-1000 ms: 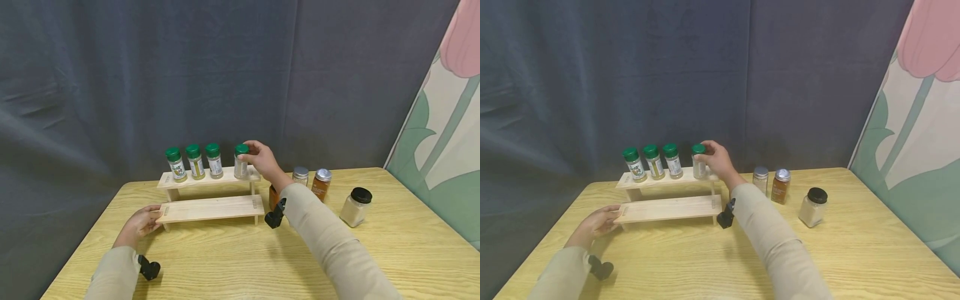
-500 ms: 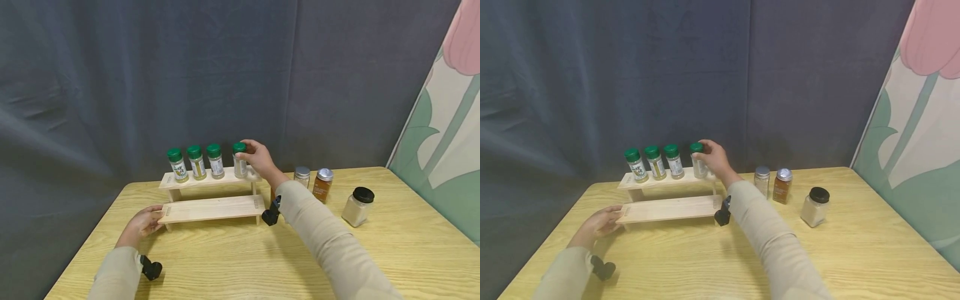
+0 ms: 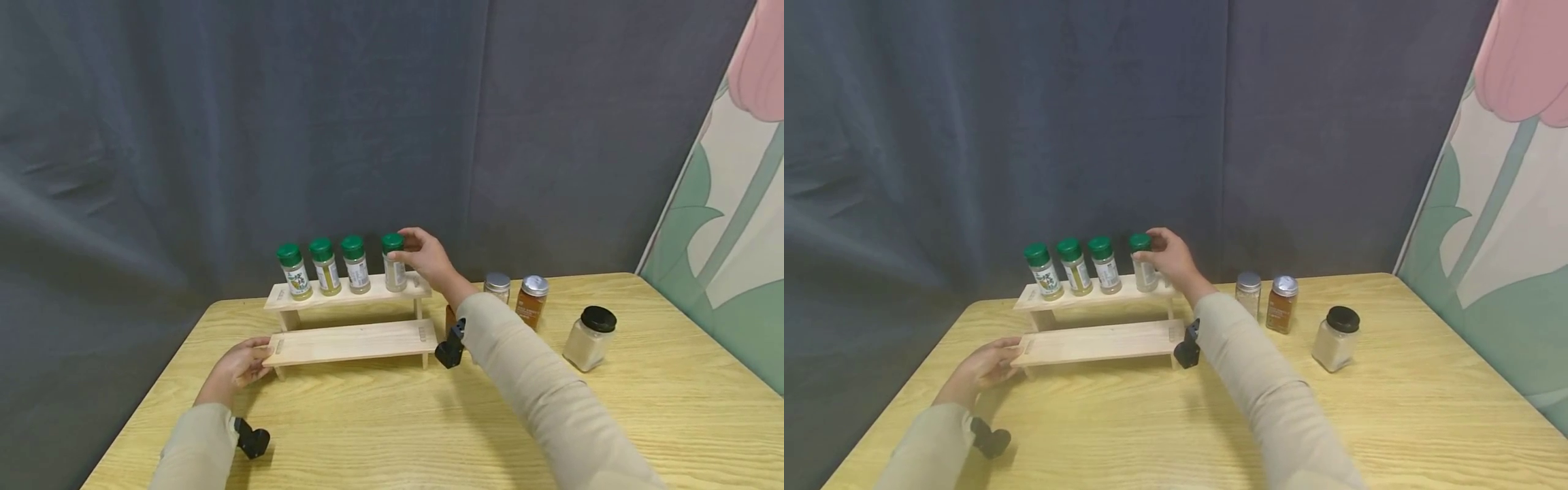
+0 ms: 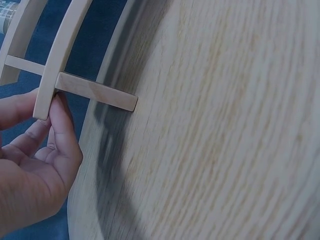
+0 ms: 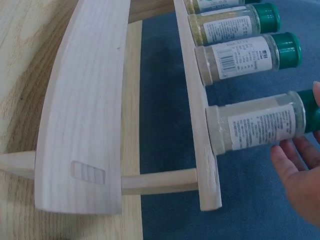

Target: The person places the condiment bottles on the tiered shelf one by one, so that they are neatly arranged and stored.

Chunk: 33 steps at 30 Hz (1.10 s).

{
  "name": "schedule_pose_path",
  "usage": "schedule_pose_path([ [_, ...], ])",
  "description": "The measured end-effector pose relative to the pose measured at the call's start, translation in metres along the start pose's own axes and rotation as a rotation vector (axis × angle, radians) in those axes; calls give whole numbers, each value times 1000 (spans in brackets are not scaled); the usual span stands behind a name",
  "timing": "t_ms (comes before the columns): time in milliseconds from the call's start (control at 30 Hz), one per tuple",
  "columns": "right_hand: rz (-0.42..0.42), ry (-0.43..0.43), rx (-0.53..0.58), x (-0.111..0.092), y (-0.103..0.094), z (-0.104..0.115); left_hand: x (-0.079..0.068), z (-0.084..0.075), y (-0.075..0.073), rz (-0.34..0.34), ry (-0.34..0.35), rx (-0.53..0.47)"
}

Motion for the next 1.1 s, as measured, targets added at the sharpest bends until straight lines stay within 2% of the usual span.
schedule_pose_path([
  [200, 3, 2, -26, -10, -12, 0, 0, 3, 0, -6, 8, 11],
  [433, -19, 0, 4, -23, -25, 5, 17, 16, -10, 28, 55, 2],
  [567, -8, 14, 21, -33, -29, 6, 9, 9, -3, -33, 23, 33],
  [667, 1, 21, 31, -41, -31, 5, 1, 2, 2, -50, 13, 37],
  [867, 12, 28, 32, -54, -36, 0, -1, -1, 4, -58, -3, 45],
  [1100, 34, 0, 53, -67, -46, -6, -1, -2, 2, -27, 2, 35],
])
Point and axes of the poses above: each hand's wrist, its own x-axis towards the middle knuckle, its own y-axis out of the palm, z = x × y, the point moved 1 cm from there along x, towards the middle knuckle, and after that the axes turned 1 degree about y, right-handed, at the moved point
